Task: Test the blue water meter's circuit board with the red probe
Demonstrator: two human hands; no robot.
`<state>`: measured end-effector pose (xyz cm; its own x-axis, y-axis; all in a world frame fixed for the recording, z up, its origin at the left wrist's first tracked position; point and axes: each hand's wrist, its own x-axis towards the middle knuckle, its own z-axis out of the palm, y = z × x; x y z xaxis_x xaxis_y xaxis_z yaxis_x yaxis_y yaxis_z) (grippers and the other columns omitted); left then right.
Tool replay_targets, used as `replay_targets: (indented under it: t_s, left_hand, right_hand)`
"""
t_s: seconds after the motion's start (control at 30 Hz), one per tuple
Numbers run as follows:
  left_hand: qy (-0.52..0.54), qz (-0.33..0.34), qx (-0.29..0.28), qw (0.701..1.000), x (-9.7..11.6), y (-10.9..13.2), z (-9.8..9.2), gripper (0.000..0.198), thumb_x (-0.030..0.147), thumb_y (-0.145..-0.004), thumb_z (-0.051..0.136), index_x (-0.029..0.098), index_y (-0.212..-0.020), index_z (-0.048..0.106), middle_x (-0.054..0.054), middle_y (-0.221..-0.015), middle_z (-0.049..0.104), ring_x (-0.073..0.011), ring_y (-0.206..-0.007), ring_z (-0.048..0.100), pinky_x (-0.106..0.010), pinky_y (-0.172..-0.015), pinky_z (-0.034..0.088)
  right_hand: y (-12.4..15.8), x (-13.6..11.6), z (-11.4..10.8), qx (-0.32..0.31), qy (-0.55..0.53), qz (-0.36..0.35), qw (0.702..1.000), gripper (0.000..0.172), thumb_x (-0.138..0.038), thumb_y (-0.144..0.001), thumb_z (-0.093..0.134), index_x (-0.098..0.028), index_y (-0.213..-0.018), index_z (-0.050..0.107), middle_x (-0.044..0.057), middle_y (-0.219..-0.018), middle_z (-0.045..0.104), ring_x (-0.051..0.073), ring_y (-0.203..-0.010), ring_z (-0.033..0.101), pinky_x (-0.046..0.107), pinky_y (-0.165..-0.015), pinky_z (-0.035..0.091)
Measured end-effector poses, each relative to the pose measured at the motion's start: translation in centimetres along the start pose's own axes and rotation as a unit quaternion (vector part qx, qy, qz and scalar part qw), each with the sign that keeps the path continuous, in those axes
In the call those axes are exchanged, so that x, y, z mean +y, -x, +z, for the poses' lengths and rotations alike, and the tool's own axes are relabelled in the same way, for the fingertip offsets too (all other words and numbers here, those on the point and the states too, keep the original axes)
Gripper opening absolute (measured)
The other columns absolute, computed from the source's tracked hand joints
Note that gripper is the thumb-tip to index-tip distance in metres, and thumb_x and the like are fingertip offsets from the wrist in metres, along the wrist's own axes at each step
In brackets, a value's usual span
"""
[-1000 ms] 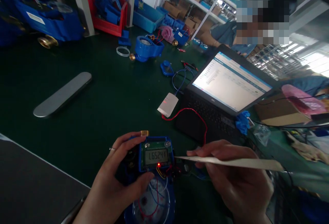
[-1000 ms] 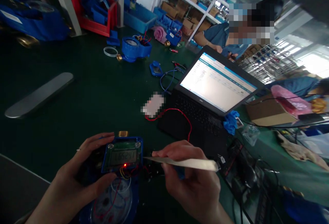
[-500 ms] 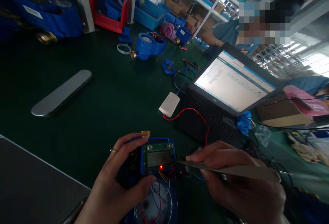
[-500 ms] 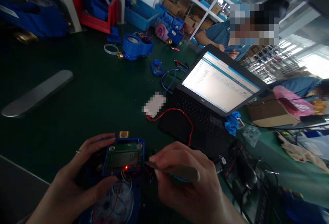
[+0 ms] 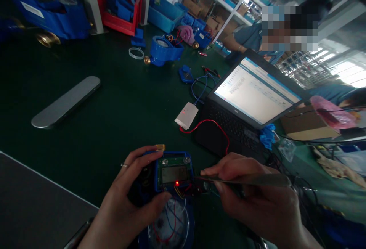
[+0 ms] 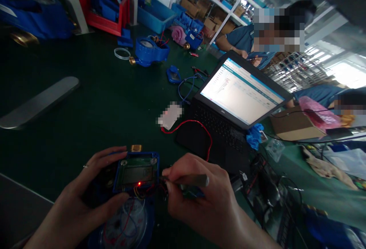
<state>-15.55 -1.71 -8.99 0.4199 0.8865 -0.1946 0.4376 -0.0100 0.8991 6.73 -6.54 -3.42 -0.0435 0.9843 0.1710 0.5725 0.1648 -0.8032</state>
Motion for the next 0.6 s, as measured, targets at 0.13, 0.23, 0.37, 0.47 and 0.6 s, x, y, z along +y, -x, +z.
replay_targets:
  t_s: [0.13, 0.23, 0.37, 0.47, 0.6]
  left_hand:
    - [-0.123, 0.144, 0.049, 0.981, 1.9, -1.1, -0.8, 0.058, 0.048, -0.079, 0.064, 0.036, -0.132, 0.043, -0.001, -0.143, 0.047, -0.0290, -0.135, 0.042, -0.056, -0.112, 0.036]
    - [-0.148, 0.280, -0.015, 0.948, 4.2, -2.8, -0.2, 0.042, 0.035, -0.085, 0.061, 0.024, -0.124, 0.052, -0.003, -0.123, 0.066, -0.0214, -0.116, 0.061, -0.046, -0.115, 0.037]
    - [-0.137, 0.290, -0.108, 0.941, 5.8, -4.4, 1.3, 0.018, 0.020, -0.083, 0.064, 0.019, -0.101, 0.065, 0.002, -0.091, 0.075, -0.0145, -0.077, 0.071, -0.047, -0.117, 0.033]
    - [-0.126, 0.300, -0.094, 0.941, 5.4, -4.5, 1.6, 0.012, 0.022, -0.083, 0.066, 0.020, -0.094, 0.066, 0.007, -0.078, 0.074, -0.0115, -0.070, 0.070, -0.050, -0.121, 0.023]
    - [-0.127, 0.345, -0.049, 0.929, 4.5, -4.2, 1.6, 0.009, 0.025, -0.083, 0.068, 0.021, -0.091, 0.067, 0.007, -0.078, 0.074, -0.0099, -0.070, 0.069, -0.050, -0.120, 0.020]
  right_hand:
    - [-0.4, 0.4, -0.4, -0.040, 0.000, -0.027, 0.999, 0.021, -0.006, -0.083, 0.058, -0.024, -0.094, 0.055, 0.002, -0.086, 0.069, 0.015, -0.074, 0.068, 0.026, -0.059, 0.057]
    - [-0.7, 0.5, -0.6, -0.049, 0.000, -0.055, 0.997, 0.016, -0.009, -0.083, 0.059, -0.021, -0.093, 0.057, 0.002, -0.082, 0.068, 0.014, -0.071, 0.067, 0.023, -0.058, 0.054]
    - [-1.0, 0.5, -0.5, -0.026, 0.021, -0.101, 0.994, 0.017, -0.005, -0.077, 0.061, -0.018, -0.087, 0.058, -0.001, -0.076, 0.067, 0.009, -0.065, 0.063, 0.020, -0.060, 0.050]
    - [-1.2, 0.6, -0.2, -0.011, 0.043, -0.153, 0.987, 0.018, -0.004, -0.074, 0.061, -0.018, -0.085, 0.060, 0.000, -0.078, 0.068, 0.011, -0.072, 0.062, 0.025, -0.069, 0.049]
    - [-1.2, 0.4, -0.7, -0.027, 0.020, -0.148, 0.988, 0.011, -0.007, -0.079, 0.060, -0.016, -0.085, 0.062, 0.003, -0.082, 0.068, 0.013, -0.077, 0.062, 0.027, -0.073, 0.049]
